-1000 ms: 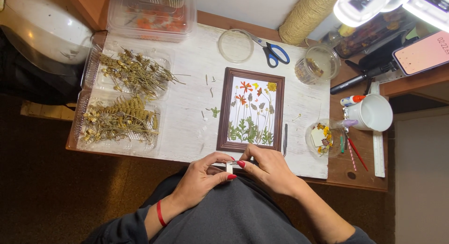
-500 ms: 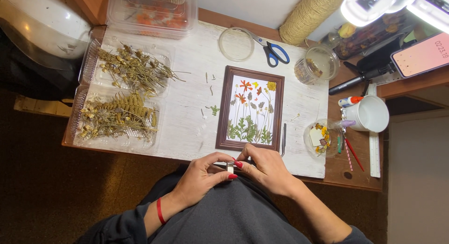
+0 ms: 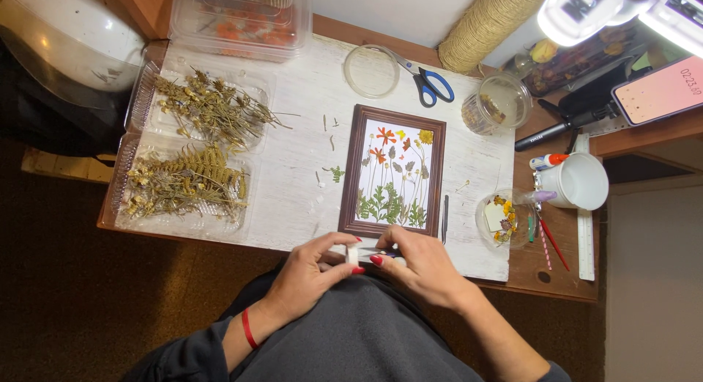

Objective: The person is carefully arranging and gluing dried flowers and leaves inside a picture frame to create artwork.

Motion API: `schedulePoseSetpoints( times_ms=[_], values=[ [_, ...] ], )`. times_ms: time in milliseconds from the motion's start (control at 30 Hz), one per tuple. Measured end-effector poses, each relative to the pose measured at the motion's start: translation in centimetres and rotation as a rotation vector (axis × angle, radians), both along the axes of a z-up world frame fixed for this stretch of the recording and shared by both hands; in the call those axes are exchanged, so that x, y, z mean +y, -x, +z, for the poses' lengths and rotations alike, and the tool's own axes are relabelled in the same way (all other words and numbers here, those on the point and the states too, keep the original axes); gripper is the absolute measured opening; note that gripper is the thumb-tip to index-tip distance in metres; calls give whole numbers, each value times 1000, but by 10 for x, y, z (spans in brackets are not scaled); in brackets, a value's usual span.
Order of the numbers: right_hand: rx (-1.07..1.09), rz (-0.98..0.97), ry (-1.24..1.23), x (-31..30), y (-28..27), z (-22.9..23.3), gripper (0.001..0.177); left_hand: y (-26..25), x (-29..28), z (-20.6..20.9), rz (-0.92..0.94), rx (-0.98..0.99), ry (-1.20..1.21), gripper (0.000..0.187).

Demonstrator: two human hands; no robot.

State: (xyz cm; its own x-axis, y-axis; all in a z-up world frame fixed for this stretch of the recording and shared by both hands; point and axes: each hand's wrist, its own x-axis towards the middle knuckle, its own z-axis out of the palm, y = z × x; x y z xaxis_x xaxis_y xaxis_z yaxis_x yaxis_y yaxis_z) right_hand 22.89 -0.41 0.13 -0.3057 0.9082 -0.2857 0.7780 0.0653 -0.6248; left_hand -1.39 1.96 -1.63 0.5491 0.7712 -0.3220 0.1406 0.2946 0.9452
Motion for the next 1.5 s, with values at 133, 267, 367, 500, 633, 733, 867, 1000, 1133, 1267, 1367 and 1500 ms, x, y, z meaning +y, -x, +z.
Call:
schedulePoseSetpoints(
  times_ms=[133,267,367,500,633,733,867,1000,1133,1267,1367,1500],
  values=[
    [-155,-181,167,25,-34,5,44,18,10,-68,28,358,-593,35],
    [-272,-505,-130,50,-95,-40,30,37,26,-61,100,670,-986,35],
    [-409,-553,-164,73,-128,-86,25,38,34,-55,62,790,-1025,36],
    [-521,-582,-79,93,-137,-110,27,37,39,-61,-5,877,-1000,39],
    [-511,-596,-81,97,-132,-115,27,36,39,-62,-14,873,-996,41],
    [-521,-592,-106,95,-133,-118,29,32,41,-58,11,825,-1006,45],
    [-569,-544,-208,92,-136,-115,30,26,38,-67,106,618,-972,33],
    [-387,-530,-348,89,-94,-46,30,14,37,-44,219,274,-865,32],
    [332,-679,-34,77,-25,-25,24,7,35,-2,268,179,-877,32],
    [948,-571,449,58,30,-10,29,1,37,13,271,129,-898,32],
    [1169,-599,539,50,49,-3,33,2,35,16,277,108,-880,31],
    [1245,-621,504,49,53,-1,36,2,30,15,283,85,-825,33]
  ],
)
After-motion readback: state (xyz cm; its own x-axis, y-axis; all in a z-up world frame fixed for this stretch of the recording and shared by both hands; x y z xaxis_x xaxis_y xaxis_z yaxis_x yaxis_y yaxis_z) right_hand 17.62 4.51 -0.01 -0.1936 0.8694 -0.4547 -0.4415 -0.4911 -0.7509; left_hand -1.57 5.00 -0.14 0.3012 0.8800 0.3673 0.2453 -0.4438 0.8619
